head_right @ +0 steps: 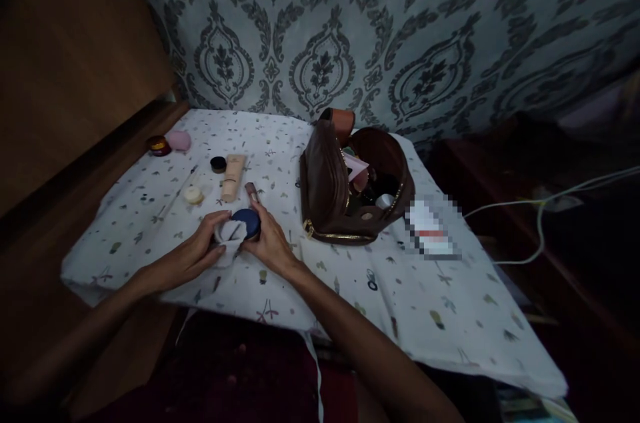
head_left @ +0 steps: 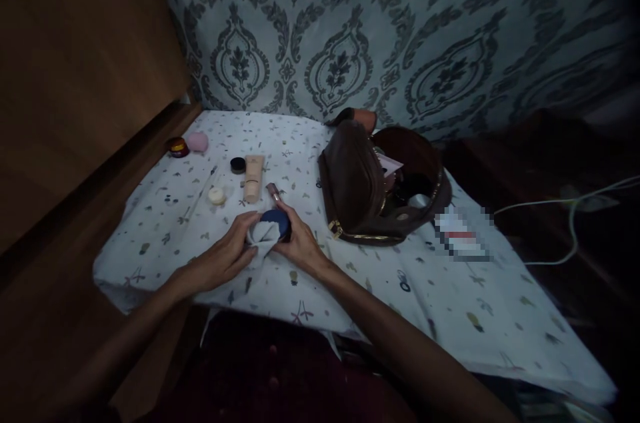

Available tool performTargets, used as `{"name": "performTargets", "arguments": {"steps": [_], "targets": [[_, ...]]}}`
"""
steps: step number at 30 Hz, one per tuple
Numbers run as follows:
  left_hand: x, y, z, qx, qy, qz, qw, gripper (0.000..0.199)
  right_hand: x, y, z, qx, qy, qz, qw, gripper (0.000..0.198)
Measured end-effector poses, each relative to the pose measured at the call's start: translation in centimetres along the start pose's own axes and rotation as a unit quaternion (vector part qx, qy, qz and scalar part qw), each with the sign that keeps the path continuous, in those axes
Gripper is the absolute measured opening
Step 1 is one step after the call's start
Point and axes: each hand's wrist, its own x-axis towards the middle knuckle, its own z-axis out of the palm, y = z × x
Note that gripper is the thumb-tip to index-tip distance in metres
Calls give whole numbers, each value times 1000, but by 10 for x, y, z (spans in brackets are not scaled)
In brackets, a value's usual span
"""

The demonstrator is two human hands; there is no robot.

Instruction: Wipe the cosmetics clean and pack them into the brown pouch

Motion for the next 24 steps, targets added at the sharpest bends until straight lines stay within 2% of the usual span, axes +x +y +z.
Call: {"name": "performTargets", "arguments": {"steps": [3, 6, 8, 10, 13, 18, 21, 24], "targets": [[-14, -10, 7, 45, 32, 16, 998, 34, 1, -1, -1, -7, -9, 8, 1000, 93], [-19, -16, 9, 76, 103, 47, 991, 23, 0, 0, 1, -15, -8, 7, 1000, 91], [-14, -11, 7, 82, 159, 51, 983, 24, 0, 2, 2, -24, -4, 2, 1000, 85], [-3, -2, 6, 84, 187, 52, 977, 33, -1, 5, 3, -34, 3, -13, 999, 76], [19, 13, 10, 130, 188, 78, 970, 40, 0, 10, 5, -37, 24, -56, 997, 65], [49, 18, 27, 276, 163, 133, 938, 26, 2, 15, 8, -6, 46, -77, 996, 48], [55, 18, 31, 273, 142, 110, 945, 30, 3, 14, 10, -8, 53, -83, 995, 41], [60, 20, 27, 242, 122, 44, 962, 32, 4, 11, 9, -35, 55, -59, 996, 43]]}}
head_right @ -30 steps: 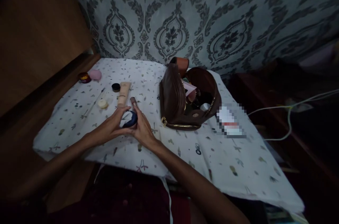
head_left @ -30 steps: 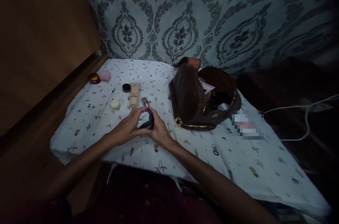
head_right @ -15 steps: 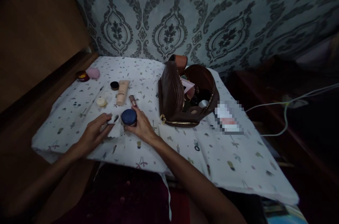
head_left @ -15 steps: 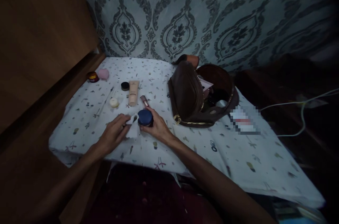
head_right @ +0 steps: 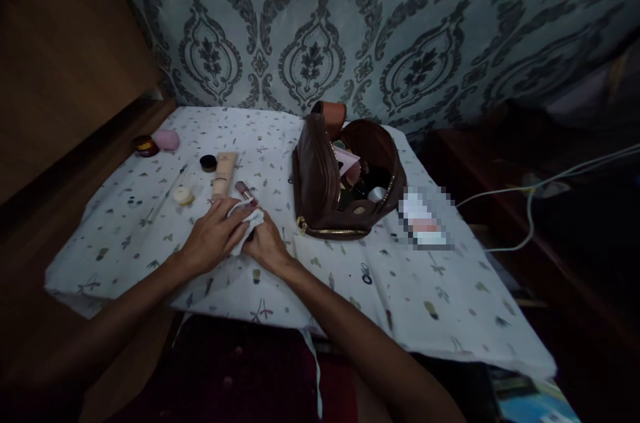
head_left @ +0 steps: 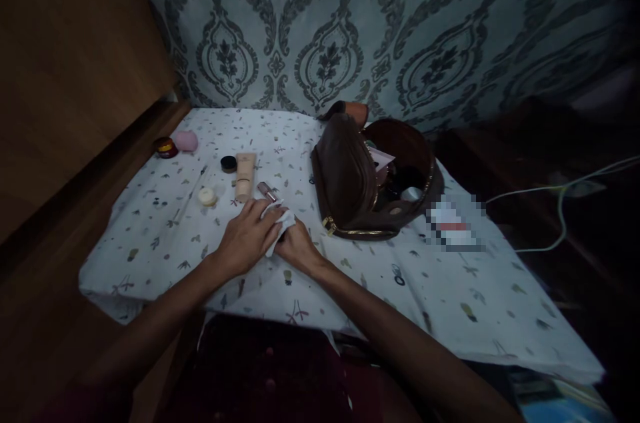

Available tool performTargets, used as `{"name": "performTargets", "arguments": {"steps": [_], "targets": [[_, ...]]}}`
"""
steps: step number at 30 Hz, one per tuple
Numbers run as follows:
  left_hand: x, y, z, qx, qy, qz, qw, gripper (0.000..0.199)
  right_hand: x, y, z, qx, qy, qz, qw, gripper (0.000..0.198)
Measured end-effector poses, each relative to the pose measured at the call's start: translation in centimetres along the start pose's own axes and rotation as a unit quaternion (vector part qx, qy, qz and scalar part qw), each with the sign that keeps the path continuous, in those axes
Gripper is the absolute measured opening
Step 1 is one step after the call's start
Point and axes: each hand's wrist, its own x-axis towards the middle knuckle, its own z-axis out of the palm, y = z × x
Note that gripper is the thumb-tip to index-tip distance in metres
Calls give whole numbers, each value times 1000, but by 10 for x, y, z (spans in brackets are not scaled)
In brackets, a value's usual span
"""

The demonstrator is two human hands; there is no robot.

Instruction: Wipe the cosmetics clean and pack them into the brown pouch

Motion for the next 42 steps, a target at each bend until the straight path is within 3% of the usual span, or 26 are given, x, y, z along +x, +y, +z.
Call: {"name": "performTargets", "arguments": {"steps": [4, 10, 16, 21, 27, 31, 35, 42], "targets": [[15, -7, -7, -70, -62, -103, 990, 29, 0, -4, -5, -39, -30, 25, 998, 45], [27, -19, -11, -209, -62, -148, 965, 41, 1, -7, -9, -38, -46, 27, 998, 63], [11, -25, -1, -152, -44, -142, 977, 27, 1, -4, -8, -34, -52, 18, 998, 64], [-14, -21, -2, -107, -55, -124, 985, 39, 0, -5, -8, -21, -47, 8, 999, 60], [-32, -23, 4, -62, -59, -99, 991, 69, -1, -7, -10, -23, -58, 4, 998, 61], [-36, -27, 5, -121, -40, -98, 987, 62, -3, -12, -12, -7, -73, 18, 997, 59], [-36, -26, 0, -180, -42, -139, 973, 53, -5, -20, -13, 9, -85, 36, 996, 56], [-33, -18, -7, -238, -67, -227, 942, 40, -4, -20, -9, 10, -7, -9, 1000, 53]]}}
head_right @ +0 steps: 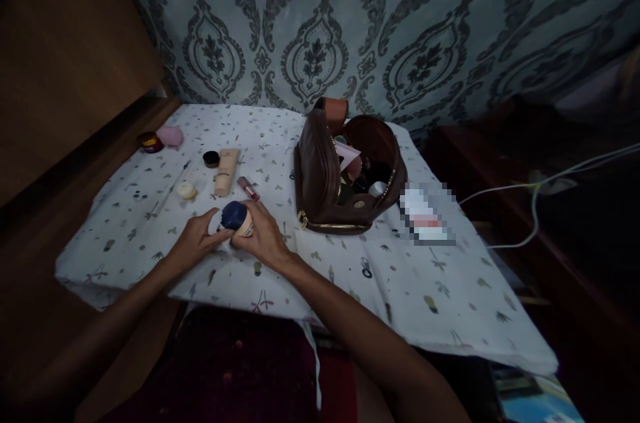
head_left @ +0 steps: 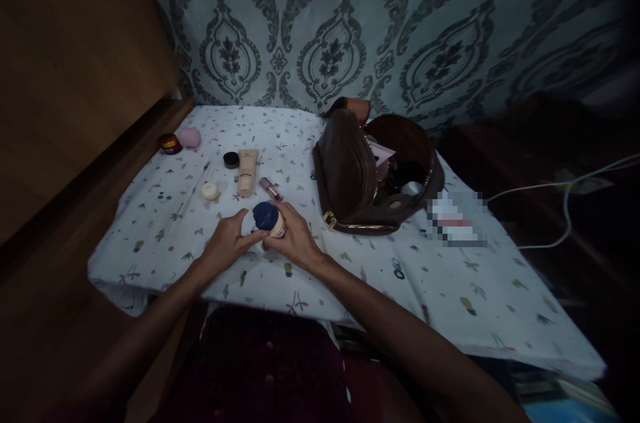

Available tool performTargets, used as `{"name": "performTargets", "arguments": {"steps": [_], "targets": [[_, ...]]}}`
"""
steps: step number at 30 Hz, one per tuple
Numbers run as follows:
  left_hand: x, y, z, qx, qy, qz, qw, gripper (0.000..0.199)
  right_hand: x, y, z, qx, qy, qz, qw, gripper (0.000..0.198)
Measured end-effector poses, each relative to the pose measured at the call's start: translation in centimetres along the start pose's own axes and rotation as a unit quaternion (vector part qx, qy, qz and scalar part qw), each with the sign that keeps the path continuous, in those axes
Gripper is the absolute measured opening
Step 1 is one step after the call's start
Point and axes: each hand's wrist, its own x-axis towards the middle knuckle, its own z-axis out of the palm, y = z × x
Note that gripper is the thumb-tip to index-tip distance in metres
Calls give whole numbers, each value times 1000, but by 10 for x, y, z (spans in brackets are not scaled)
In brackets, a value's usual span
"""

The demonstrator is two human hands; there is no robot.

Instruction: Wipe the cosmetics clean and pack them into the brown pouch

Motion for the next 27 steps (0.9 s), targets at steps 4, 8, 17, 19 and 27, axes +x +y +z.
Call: {"name": "performTargets", "arguments": {"steps": [4, 8, 17, 19, 27], "targets": [[-2, 5, 0, -43, -2, 8, 999, 41, 0, 5, 2, -41, 22, 8, 999, 60], [-7, 2, 3, 38, -5, 32, 999, 42, 0, 6, 2, -66, 10, 37, 997, 63], [-18, 4, 12, 339, 97, 155, 923, 10, -2, 5, 1, -103, -16, 57, 993, 66], [-15, 9, 13, 346, 122, 177, 913, 14, -3, 4, 2, -110, -20, 43, 993, 61], [3, 27, 7, 230, 14, 93, 969, 47, -5, 4, 2, -154, -44, -54, 986, 47]]}}
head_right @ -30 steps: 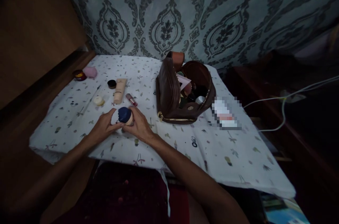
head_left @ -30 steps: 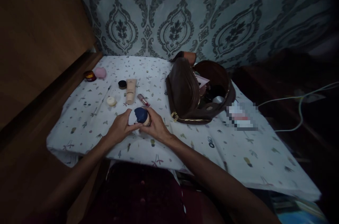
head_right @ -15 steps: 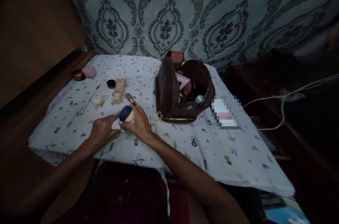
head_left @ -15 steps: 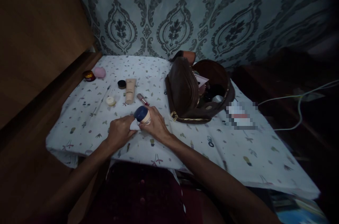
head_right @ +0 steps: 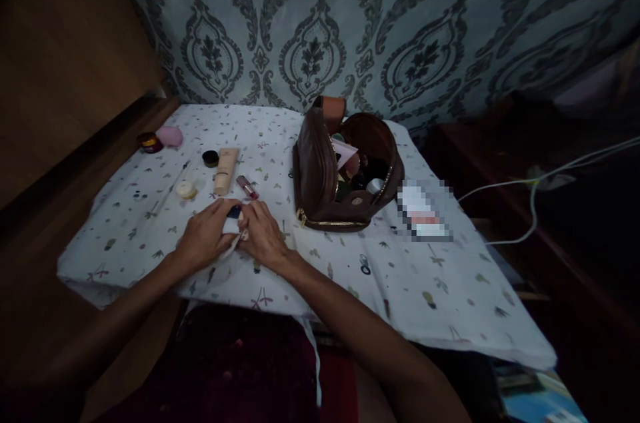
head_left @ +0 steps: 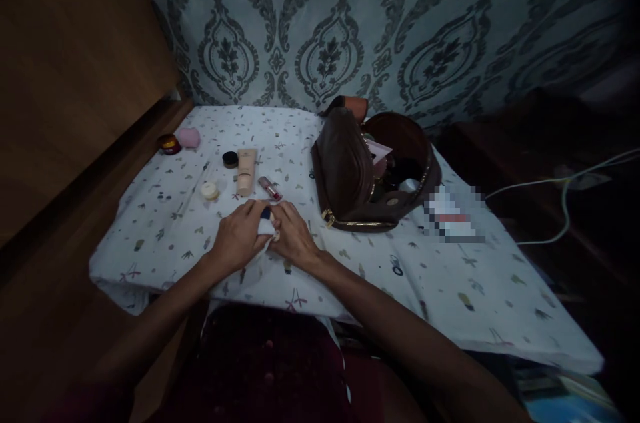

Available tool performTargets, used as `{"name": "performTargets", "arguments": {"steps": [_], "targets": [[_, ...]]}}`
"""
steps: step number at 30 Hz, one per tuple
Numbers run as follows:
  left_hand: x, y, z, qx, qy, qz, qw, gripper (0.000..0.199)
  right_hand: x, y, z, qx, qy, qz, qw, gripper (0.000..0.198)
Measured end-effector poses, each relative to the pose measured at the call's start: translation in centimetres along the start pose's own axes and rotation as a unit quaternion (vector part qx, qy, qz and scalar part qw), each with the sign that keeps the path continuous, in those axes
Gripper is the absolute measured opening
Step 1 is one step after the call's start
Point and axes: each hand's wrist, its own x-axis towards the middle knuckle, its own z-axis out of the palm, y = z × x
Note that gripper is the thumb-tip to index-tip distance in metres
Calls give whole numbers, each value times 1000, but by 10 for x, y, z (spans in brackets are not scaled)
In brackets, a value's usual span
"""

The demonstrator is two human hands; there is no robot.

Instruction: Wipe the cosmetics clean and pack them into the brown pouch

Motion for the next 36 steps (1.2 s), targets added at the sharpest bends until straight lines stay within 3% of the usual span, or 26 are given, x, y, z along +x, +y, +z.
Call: {"name": "performTargets", "arguments": {"steps": [5, 10, 12, 14, 17, 19, 23, 27, 31, 33, 36], "targets": [[16, -10, -7, -106, -34, -56, 992, 39, -1, -2, -2, -52, -13, -62, 997, 40], [42, -35, -7, -217, -73, -62, 972, 29, -4, -6, -4, -14, -40, -122, 992, 54], [47, -43, -2, -305, -93, -75, 945, 29, -4, -7, -4, 43, -36, -127, 990, 57], [46, -46, 6, -406, -83, -130, 901, 34, -3, -8, -3, 105, -20, -108, 988, 58], [40, -42, 21, -532, -28, -222, 817, 42, 2, -9, 0, 182, 26, -42, 982, 61], [35, -36, 31, -565, -3, -241, 789, 46, 5, -9, 0, 231, 58, 26, 971, 64], [30, -25, 42, -534, 49, -236, 811, 46, 9, -10, -3, 373, 71, 143, 914, 73], [28, -17, 38, -476, 83, -204, 852, 41, 12, -13, -4, 490, 75, 175, 851, 69], [28, -12, 26, -426, 108, -197, 876, 36, 16, -17, -6, 600, 13, 210, 772, 73], [27, -12, 22, -409, 111, -203, 883, 33, 17, -19, -7, 622, -13, 220, 752, 75], [27, -14, 18, -387, 109, -175, 899, 32, 16, -21, -9, 626, -8, 214, 750, 72]]}}
